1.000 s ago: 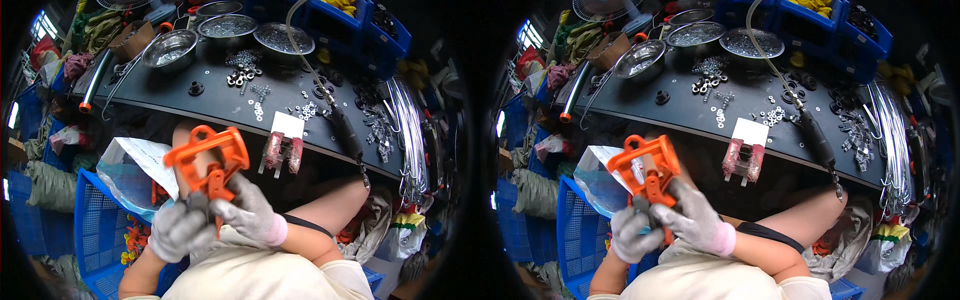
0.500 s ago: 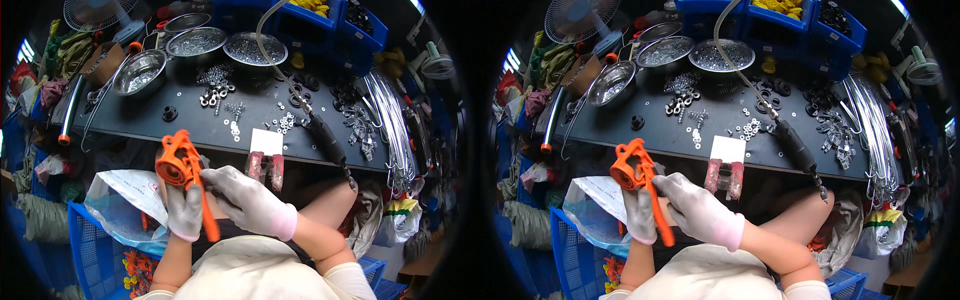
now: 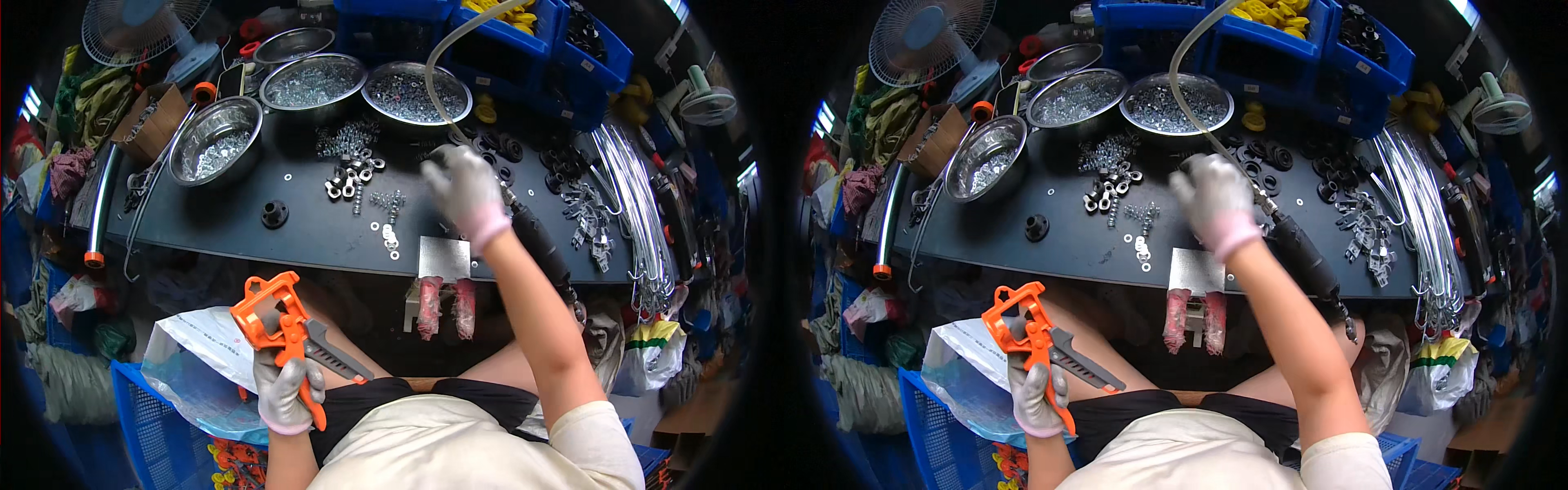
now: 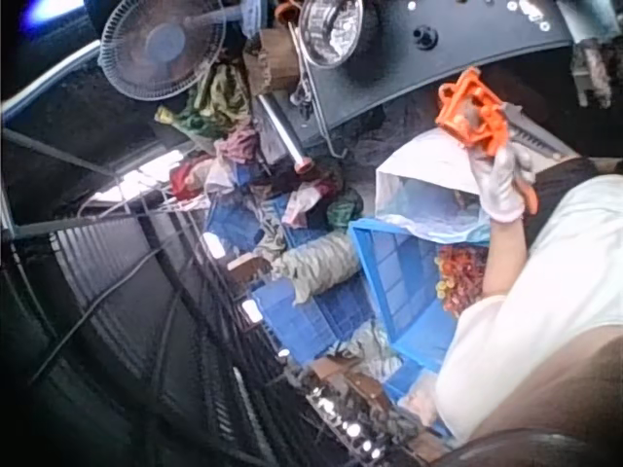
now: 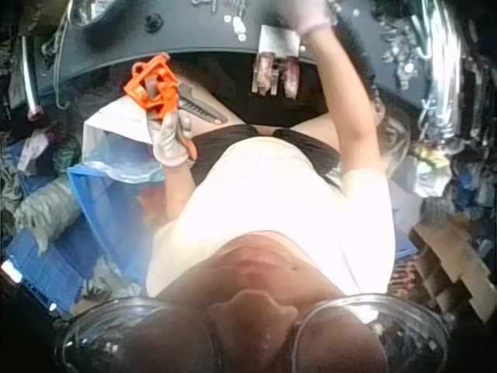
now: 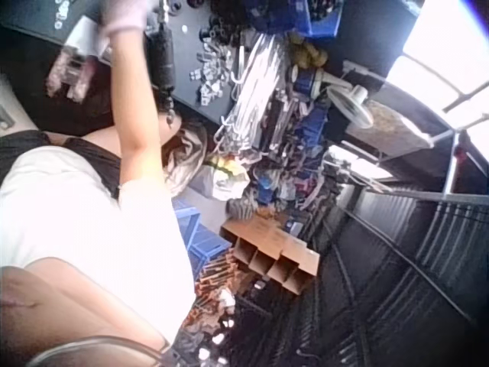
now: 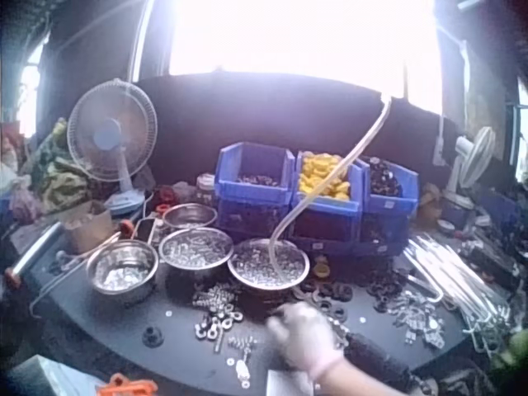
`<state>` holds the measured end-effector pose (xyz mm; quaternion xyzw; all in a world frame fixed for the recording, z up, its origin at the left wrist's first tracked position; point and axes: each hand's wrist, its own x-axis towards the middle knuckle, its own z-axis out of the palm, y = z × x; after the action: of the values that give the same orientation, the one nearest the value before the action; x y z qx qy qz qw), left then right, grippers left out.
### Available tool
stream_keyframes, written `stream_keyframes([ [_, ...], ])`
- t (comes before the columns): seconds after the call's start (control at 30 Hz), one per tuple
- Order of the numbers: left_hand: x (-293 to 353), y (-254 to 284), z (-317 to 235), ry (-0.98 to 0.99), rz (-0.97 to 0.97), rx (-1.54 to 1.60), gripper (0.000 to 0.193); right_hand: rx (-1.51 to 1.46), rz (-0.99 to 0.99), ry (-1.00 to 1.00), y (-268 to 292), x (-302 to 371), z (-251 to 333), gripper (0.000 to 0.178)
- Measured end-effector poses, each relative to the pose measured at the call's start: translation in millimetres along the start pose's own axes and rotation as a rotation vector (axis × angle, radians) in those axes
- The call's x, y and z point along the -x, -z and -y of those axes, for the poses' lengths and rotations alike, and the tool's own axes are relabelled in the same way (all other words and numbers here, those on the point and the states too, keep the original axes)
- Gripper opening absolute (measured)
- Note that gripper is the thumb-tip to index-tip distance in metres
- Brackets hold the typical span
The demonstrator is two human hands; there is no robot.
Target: Assembling mechanical components on a workshop bench using a pneumatic screwdriver and various small parts.
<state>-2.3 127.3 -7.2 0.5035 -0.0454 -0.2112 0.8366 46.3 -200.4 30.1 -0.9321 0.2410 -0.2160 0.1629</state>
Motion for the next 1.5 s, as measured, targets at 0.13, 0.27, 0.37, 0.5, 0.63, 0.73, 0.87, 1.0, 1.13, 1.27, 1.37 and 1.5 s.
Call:
stream_keyframes([
  [0.13, -4.5, 2.1, 11.8, 0.127, -0.024, 0.484, 0.05, 0.36, 0.203, -0.033, -20.8, -36.7, -12.3, 0.028],
  [0.27, -12.5, -1.5, 15.5, 0.051, -0.002, 0.22, 0.04, 0.381, 0.144, -0.123, -48.1, -51.7, -31.2, 0.024],
  [0.37, -18.9, -4.8, 12.4, 0.077, 0.055, 0.281, 0.04, 0.423, 0.061, 0.028, -44.1, -52.7, -39.5, 0.01],
  [0.5, -21.6, -12.0, 8.2, 0.163, 0.11, 0.502, 0.036, -0.063, -0.047, 0.05, -11.4, -37.6, -44.3, 0.014],
  [0.63, -15.2, -10.5, 9.4, 0.147, 0.102, 0.574, 0.036, -0.991, 0.295, -0.157, 34.1, 42.7, 14.1, 0.018],
  [0.73, -16.2, -7.7, 10.5, 0.123, 0.269, 0.673, 0.037, -1.105, 0.613, -0.347, 57.5, 119.9, 43.1, 0.018],
  [0.87, -19.1, -19.1, 9.8, 0.202, 0.333, 0.767, 0.041, -1.509, 0.724, -0.229, 39.3, 173.4, 31.7, 0.017],
  [1.0, -33.3, -28.8, -7.9, 0.29, 0.319, 0.006, 0.06, -1.457, 1.017, -0.326, 28.5, 187.3, 32.9, 0.016],
  [1.13, -49.8, -12.9, 0.8, -0.078, 0.189, -0.985, 0.057, -1.128, 0.709, -0.229, 23.4, 189.0, 40.1, 0.014],
  [1.27, -15.4, -49.5, 4.0, -0.159, 0.19, -0.592, 0.062, -0.751, 0.276, 0.258, 9.1, 206.6, 47.3, 0.019],
  [1.37, -20.9, -44.7, 18.1, -0.215, 0.238, -0.56, 0.071, -0.67, 0.25, 0.301, 8.9, 217.9, 55.4, 0.027],
  [1.5, -15.0, -56.9, 35.7, -0.128, 0.239, -0.138, 0.07, -0.501, 0.18, 0.349, 7.2, 229.2, 55.5, 0.021],
])
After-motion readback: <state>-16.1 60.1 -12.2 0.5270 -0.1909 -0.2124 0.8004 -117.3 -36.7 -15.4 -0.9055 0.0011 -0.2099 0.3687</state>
